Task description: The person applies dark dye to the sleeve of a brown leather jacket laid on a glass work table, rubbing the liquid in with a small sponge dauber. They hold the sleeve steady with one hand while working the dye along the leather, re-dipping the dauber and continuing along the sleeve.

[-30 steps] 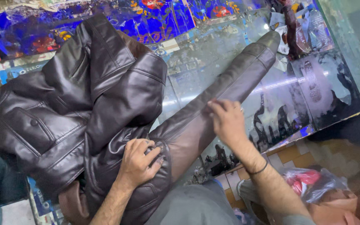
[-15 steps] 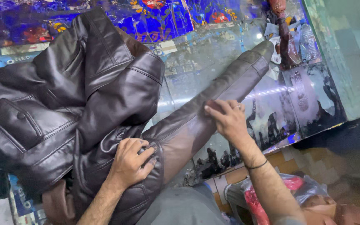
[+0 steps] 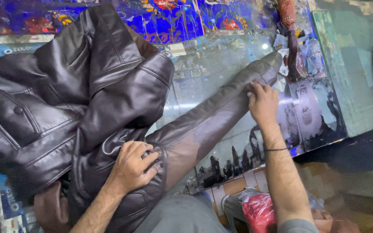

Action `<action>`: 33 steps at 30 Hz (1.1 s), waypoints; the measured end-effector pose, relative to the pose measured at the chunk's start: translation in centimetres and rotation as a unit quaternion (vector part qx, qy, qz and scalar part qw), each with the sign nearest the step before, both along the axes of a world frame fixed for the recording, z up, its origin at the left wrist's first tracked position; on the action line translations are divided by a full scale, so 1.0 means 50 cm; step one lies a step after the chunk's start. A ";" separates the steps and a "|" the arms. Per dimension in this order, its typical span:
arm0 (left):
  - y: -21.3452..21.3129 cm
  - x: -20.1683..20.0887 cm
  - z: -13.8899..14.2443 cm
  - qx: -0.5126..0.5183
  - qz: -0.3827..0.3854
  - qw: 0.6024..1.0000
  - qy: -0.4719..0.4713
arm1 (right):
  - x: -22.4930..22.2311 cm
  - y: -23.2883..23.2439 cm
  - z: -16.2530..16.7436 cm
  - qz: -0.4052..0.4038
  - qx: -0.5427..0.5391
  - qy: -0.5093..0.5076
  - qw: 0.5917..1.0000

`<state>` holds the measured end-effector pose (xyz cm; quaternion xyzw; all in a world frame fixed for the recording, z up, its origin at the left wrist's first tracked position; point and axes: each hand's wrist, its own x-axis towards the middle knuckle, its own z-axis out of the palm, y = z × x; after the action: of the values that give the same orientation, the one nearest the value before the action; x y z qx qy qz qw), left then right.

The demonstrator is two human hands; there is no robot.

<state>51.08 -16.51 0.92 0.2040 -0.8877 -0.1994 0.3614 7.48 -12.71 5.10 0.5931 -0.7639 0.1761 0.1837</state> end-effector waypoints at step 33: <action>-0.012 0.028 -0.009 0.002 -0.003 0.998 0.068 | 0.368 0.068 0.028 0.168 0.076 -0.075 0.980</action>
<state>52.47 -17.08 0.47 0.1882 -0.8612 -0.2155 0.4200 25.89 -9.32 6.50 0.7106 -0.6757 0.1901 0.0486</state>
